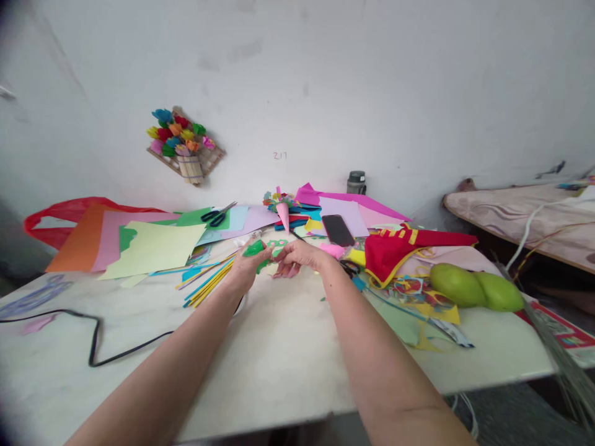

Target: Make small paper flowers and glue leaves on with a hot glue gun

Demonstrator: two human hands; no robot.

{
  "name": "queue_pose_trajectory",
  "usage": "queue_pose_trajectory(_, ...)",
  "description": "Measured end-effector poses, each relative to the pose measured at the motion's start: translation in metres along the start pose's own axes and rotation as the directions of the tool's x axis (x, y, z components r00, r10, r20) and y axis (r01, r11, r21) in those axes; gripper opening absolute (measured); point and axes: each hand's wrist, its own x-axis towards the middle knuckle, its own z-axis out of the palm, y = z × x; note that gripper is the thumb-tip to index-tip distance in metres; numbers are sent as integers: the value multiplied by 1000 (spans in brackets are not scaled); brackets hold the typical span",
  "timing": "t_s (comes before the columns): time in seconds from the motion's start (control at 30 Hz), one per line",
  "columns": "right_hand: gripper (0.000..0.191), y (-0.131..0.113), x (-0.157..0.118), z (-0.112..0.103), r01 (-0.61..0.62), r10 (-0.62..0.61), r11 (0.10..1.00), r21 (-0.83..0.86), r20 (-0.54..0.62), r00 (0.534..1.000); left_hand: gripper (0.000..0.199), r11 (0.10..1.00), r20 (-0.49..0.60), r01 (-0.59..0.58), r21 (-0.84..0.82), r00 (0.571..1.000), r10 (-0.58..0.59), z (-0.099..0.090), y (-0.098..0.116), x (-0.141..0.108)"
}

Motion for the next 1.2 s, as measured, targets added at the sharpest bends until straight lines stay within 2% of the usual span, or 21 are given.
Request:
queue_pose_trajectory(0.1, 14, -4, 0, -3, 86, -78, 995, 43, -161, 984, 25, 974, -40, -27, 225, 998, 37, -3, -3, 2)
queue_pose_trajectory(0.23, 14, -9, 3, 0, 138, -119, 984, 115, -161, 980, 23, 883, -68, -98, 459, 987, 145, -5, -5, 5)
queue_pose_trajectory(0.43, 20, -13, 5, 8, 160, -128, 979, 123, -232, 964, 17, 776, -24, -179, 605, 970, 242, -5, -5, 6)
queue_pose_trajectory(0.53, 19, -14, 5, 10, 171, -140, 978, 117, -237, 961, 13, 734, -4, -190, 652, 967, 254, -5, -1, 5)
queue_pose_trajectory(0.67, 17, -15, 6, 9, 202, -152, 970, 137, -313, 938, 14, 693, 24, -186, 697, 971, 237, -8, -2, 5)
queue_pose_trajectory(0.73, 18, -15, 5, 8, 195, -138, 965, 177, -292, 946, 15, 659, 25, -185, 729, 969, 244, -9, -4, 6)
queue_pose_trajectory(0.83, 19, -15, 3, 7, 149, -113, 956, 255, -150, 982, 17, 588, 23, -184, 788, 963, 270, -10, -8, 7)
queue_pose_trajectory(0.93, 20, -15, 2, 9, 126, -122, 948, 292, -30, 992, 19, 521, 44, -202, 829, 953, 299, -10, -10, 7)
queue_pose_trajectory(1.07, 20, -15, 3, 13, 121, -131, 944, 307, 11, 991, 20, 449, 67, -222, 866, 940, 335, -11, -10, 7)
queue_pose_trajectory(1.2, 19, -15, 5, 13, 126, -139, 944, 306, 20, 990, 20, 424, 80, -225, 877, 940, 332, -11, -10, 7)
